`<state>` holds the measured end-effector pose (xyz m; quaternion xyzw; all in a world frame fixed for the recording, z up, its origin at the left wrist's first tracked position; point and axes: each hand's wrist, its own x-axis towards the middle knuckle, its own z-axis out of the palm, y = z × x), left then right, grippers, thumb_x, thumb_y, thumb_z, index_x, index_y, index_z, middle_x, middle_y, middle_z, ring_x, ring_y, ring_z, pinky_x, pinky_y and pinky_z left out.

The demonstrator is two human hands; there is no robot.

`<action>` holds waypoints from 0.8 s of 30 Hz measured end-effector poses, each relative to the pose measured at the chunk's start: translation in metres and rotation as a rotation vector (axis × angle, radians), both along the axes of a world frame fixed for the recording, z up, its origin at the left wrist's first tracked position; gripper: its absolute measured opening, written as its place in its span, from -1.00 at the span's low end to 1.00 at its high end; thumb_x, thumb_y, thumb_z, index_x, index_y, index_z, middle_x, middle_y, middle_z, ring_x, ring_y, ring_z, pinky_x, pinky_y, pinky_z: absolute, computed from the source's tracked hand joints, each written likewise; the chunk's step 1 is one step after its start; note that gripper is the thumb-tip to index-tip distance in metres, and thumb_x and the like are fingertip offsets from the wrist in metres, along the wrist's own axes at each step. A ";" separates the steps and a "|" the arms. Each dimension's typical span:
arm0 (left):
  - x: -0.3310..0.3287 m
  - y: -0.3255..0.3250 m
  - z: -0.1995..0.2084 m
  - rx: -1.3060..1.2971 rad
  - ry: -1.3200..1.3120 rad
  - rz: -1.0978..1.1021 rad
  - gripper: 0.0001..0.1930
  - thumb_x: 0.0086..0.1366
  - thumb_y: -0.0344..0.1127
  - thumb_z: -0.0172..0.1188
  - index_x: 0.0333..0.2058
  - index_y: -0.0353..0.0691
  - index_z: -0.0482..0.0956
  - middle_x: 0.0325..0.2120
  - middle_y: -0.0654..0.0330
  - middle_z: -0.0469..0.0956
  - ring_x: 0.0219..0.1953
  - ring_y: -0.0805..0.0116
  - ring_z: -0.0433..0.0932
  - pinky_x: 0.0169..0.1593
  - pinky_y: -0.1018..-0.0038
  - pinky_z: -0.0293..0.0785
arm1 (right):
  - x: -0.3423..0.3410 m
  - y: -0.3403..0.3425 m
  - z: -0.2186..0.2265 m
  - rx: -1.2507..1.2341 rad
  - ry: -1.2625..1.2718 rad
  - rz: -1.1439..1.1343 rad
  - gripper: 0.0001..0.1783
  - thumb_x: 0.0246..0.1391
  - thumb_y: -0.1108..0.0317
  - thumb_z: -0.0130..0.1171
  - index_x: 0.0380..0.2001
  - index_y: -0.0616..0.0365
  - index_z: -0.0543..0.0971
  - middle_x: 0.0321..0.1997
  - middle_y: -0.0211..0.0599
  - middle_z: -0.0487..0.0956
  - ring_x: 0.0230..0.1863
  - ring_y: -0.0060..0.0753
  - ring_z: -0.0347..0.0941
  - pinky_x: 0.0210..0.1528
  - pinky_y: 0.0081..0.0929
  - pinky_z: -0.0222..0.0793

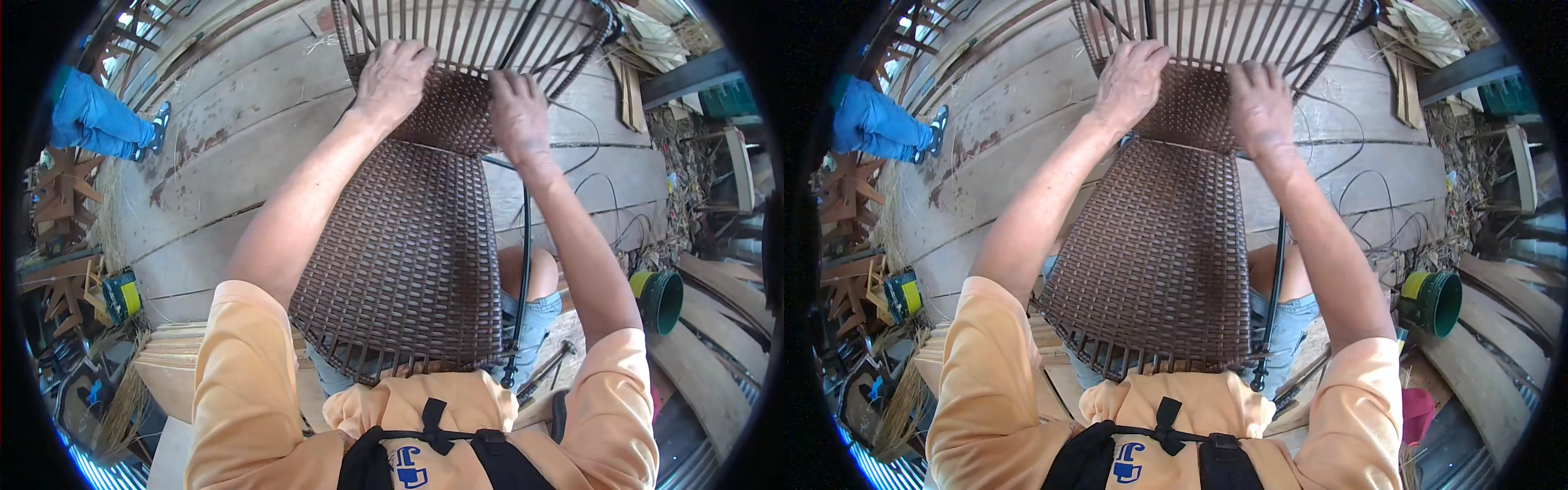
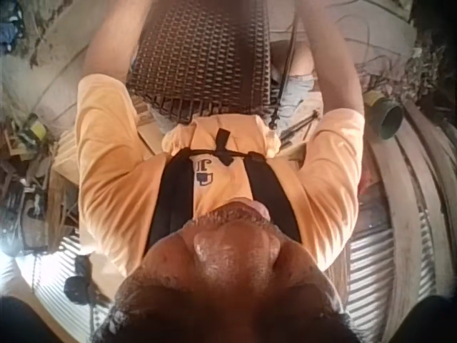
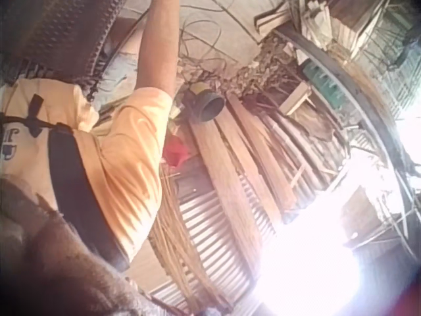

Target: The recorder is weaving a rattan-style chair using synthetic strips in a workshop setting.

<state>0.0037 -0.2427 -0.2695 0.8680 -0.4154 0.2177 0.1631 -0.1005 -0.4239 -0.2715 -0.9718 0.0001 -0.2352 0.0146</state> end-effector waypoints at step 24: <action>-0.034 -0.103 -0.008 0.068 -0.063 -0.304 -0.58 -0.03 -0.54 0.06 -0.10 -0.16 0.43 -0.14 0.15 0.39 -0.09 0.13 0.36 0.02 0.32 0.34 | -0.012 -0.102 -0.014 0.485 0.206 -0.134 -0.69 0.08 0.16 0.01 -0.21 0.15 0.42 -0.32 0.05 0.53 -0.18 0.09 0.43 -0.16 -0.12 0.32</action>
